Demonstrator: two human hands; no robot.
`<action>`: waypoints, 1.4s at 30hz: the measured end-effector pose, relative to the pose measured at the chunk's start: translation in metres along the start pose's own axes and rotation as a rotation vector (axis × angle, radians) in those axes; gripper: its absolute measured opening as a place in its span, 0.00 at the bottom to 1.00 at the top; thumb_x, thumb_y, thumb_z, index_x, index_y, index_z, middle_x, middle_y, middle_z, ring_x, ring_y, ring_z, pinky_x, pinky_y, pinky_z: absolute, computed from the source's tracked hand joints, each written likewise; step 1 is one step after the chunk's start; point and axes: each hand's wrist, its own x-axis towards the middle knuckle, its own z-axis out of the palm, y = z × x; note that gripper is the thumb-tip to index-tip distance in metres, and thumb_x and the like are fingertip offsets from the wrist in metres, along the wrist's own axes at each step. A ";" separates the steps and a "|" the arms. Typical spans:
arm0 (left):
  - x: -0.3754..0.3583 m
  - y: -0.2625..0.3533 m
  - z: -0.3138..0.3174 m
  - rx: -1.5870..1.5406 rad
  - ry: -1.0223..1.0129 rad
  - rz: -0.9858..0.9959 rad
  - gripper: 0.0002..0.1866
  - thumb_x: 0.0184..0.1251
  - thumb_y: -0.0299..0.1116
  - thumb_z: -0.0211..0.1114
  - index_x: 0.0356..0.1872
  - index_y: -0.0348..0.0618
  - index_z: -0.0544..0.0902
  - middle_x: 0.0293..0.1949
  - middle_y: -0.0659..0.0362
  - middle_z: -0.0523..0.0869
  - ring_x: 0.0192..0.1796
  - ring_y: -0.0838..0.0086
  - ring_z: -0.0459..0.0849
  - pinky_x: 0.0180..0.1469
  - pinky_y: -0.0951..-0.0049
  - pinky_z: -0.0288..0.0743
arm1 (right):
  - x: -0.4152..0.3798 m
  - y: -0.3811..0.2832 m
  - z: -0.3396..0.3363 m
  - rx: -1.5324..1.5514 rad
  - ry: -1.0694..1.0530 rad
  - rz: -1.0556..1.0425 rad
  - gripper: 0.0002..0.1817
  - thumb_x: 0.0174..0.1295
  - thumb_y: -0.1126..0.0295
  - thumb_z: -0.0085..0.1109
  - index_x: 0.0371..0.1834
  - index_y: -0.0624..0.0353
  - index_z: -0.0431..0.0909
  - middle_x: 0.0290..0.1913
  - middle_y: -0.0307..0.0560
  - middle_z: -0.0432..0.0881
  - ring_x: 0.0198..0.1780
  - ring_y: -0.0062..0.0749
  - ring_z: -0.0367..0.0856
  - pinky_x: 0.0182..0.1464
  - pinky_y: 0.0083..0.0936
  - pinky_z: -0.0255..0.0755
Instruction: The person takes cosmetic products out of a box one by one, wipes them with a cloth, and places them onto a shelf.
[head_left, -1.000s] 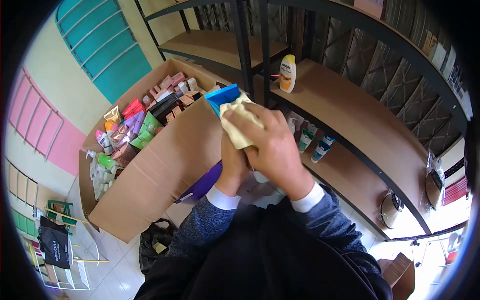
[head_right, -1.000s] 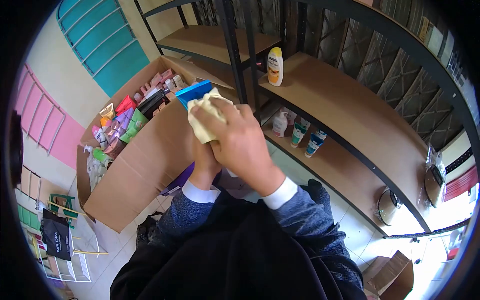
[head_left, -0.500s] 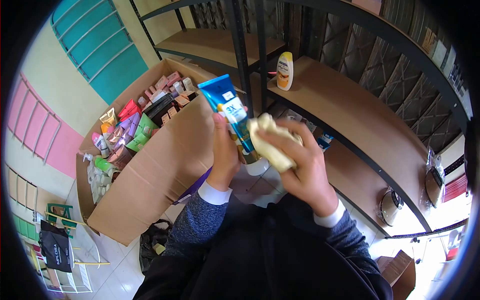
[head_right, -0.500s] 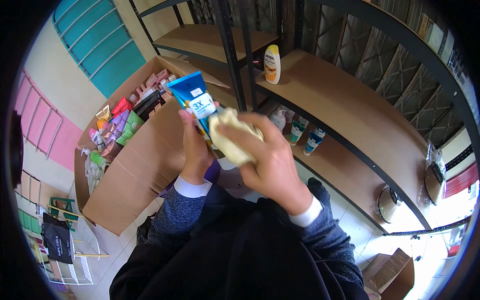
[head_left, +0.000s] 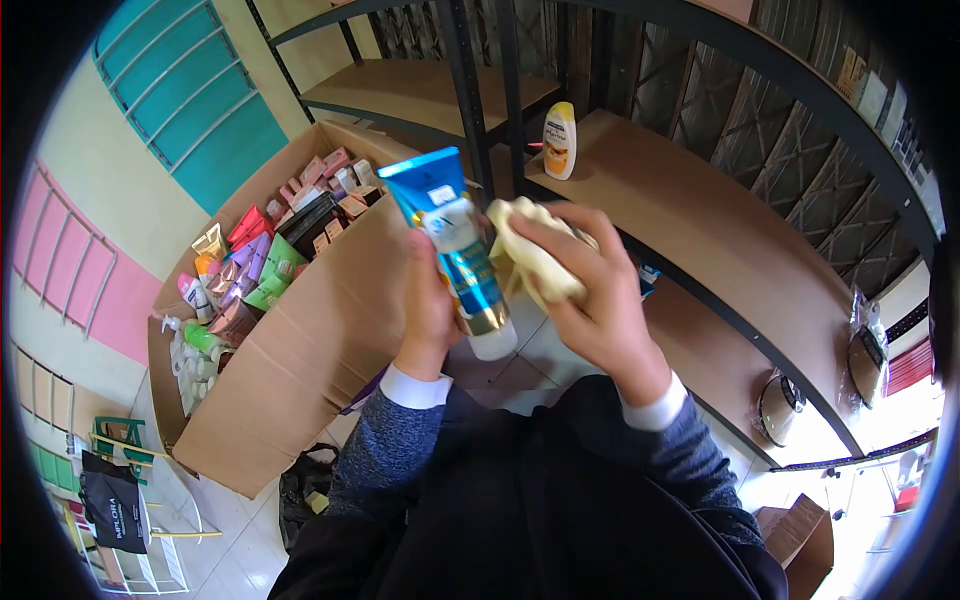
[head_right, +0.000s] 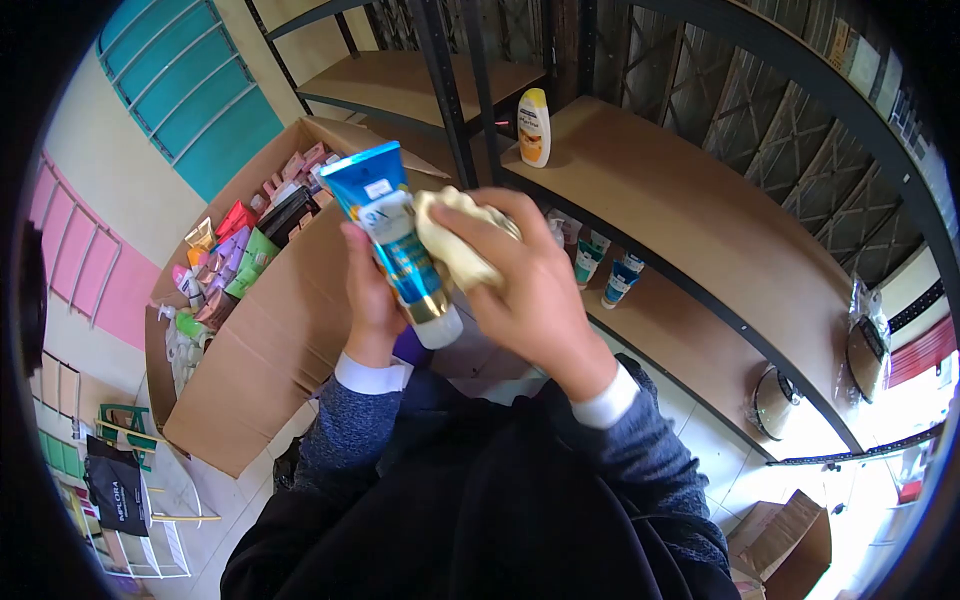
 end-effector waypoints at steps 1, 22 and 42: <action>-0.004 -0.004 0.008 0.029 0.013 0.020 0.33 0.70 0.59 0.38 0.57 0.38 0.68 0.49 0.54 0.79 0.48 0.72 0.80 0.47 0.72 0.76 | 0.007 0.002 0.007 -0.077 -0.037 -0.041 0.29 0.40 0.82 0.52 0.50 0.51 0.79 0.48 0.53 0.74 0.45 0.50 0.77 0.47 0.37 0.73; -0.017 -0.011 0.010 0.161 -0.112 0.041 0.35 0.69 0.61 0.38 0.59 0.40 0.67 0.52 0.53 0.77 0.51 0.67 0.79 0.54 0.67 0.72 | -0.002 0.007 0.020 -0.399 0.084 -0.134 0.27 0.34 0.80 0.58 0.44 0.47 0.82 0.42 0.42 0.75 0.40 0.41 0.71 0.39 0.30 0.71; -0.018 -0.010 0.001 -0.134 -0.227 -0.054 0.33 0.67 0.59 0.47 0.56 0.37 0.68 0.48 0.52 0.79 0.36 0.73 0.80 0.38 0.73 0.76 | 0.011 0.015 -0.003 -0.351 0.188 -0.058 0.30 0.35 0.85 0.56 0.46 0.46 0.82 0.43 0.49 0.73 0.43 0.44 0.73 0.43 0.33 0.73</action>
